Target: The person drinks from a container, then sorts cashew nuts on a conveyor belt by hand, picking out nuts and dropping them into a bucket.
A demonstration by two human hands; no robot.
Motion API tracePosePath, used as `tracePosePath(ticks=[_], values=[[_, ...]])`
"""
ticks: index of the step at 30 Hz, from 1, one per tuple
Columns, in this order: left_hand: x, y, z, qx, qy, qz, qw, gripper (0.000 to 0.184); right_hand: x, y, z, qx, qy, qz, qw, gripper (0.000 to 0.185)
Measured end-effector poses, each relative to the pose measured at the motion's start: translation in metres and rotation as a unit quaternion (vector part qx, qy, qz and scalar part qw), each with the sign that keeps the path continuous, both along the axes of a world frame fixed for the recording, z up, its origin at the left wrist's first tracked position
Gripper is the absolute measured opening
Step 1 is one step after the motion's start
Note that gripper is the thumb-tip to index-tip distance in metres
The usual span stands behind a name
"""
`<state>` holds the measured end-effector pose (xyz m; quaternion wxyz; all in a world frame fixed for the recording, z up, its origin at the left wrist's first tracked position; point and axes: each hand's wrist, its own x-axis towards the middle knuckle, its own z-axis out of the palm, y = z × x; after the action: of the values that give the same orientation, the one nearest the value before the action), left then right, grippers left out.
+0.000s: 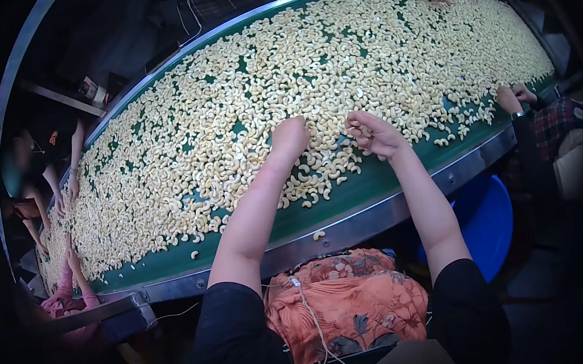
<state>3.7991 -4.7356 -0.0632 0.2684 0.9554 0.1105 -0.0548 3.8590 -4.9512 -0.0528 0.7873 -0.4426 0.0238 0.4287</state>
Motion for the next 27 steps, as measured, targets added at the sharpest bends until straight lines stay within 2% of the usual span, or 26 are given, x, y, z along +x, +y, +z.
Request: tracePosePath(ticks=[1,2,3,4,5,6,8,10,11,12,14,15,16,17,18,19,20,21,22,23,24,26,27], values=[[-0.001,0.001,0.006,-0.042,0.037,0.006,0.998,0.014,0.004,0.008,0.004,0.004,0.006,-0.007,1.000,0.015],[-0.003,0.007,0.003,-0.225,0.045,0.046,0.972,0.013,0.014,0.016,0.000,-0.044,-0.048,-0.002,0.998,0.016],[-0.004,0.017,-0.002,-0.398,0.050,0.085,0.912,0.012,0.025,0.025,-0.008,-0.091,-0.103,0.003,0.991,0.017],[-0.007,0.024,0.001,-0.558,0.052,0.120,0.820,0.011,0.031,0.033,-0.011,-0.136,-0.157,0.008,0.978,0.018],[-0.012,0.028,0.005,-0.629,0.023,0.151,0.763,0.016,0.033,0.038,-0.014,-0.304,-0.281,0.023,0.910,0.023],[-0.010,0.025,0.013,-0.659,-0.014,0.172,0.732,0.022,0.033,0.038,-0.015,-0.317,-0.310,0.057,0.895,0.024],[0.004,0.028,0.012,-0.616,-0.011,0.172,0.768,0.017,0.030,0.038,-0.019,-0.341,-0.367,0.124,0.856,0.026],[0.030,0.030,0.003,-0.481,-0.004,0.163,0.861,0.012,0.027,0.033,-0.029,-0.263,-0.236,0.147,0.924,0.028],[0.043,0.025,-0.004,-0.319,-0.057,0.128,0.937,0.011,0.026,0.026,-0.034,-0.204,-0.148,0.150,0.956,0.030],[0.054,0.019,-0.004,-0.191,-0.045,0.093,0.976,0.011,0.024,0.017,-0.037,-0.143,-0.059,0.149,0.977,0.032],[0.070,0.005,0.000,0.074,-0.023,0.019,0.997,0.014,0.017,0.001,-0.018,-0.072,0.015,0.097,0.993,0.034],[0.075,0.001,-0.005,0.150,-0.055,-0.006,0.987,0.020,0.017,-0.009,-0.018,-0.044,0.050,0.062,0.996,0.032],[0.078,-0.001,-0.009,0.155,-0.041,-0.012,0.987,0.019,0.019,-0.018,-0.017,-0.016,0.086,0.027,0.996,0.031],[0.080,-0.001,-0.013,0.160,-0.026,-0.017,0.987,0.018,0.026,-0.032,-0.014,0.018,0.063,0.034,0.997,0.030],[0.081,-0.001,-0.009,0.165,-0.011,-0.020,0.986,0.017,0.032,-0.040,-0.002,-0.016,0.025,0.007,1.000,0.030],[0.078,0.003,0.008,-0.055,0.085,0.014,0.995,0.013,0.043,-0.049,-0.003,-0.090,-0.052,-0.006,0.995,0.030],[0.076,0.015,-0.012,-0.274,0.054,0.057,0.959,0.011,0.053,-0.057,0.000,-0.177,-0.146,-0.020,0.973,0.025],[0.071,0.018,-0.005,-0.437,0.059,0.083,0.894,0.010,0.064,-0.061,-0.001,-0.277,-0.229,-0.044,0.932,0.020],[0.064,0.016,0.006,-0.585,0.061,0.107,0.801,0.009,0.076,-0.062,-0.003,-0.327,-0.314,-0.060,0.889,0.019],[0.061,0.005,0.013,-0.653,0.017,0.120,0.748,0.009,0.089,-0.062,-0.008,-0.373,-0.395,-0.075,0.836,0.018],[0.063,-0.007,0.017,-0.658,0.022,0.123,0.743,0.009,0.097,-0.061,-0.013,-0.415,-0.471,-0.088,0.773,0.018],[0.075,-0.032,0.021,-0.668,0.028,0.127,0.732,0.009,0.115,-0.057,-0.022,-0.468,-0.527,-0.017,0.709,0.018],[0.087,-0.040,0.019,-0.639,0.055,0.117,0.759,0.008,0.122,-0.056,-0.023,-0.491,-0.553,0.017,0.673,0.017]])
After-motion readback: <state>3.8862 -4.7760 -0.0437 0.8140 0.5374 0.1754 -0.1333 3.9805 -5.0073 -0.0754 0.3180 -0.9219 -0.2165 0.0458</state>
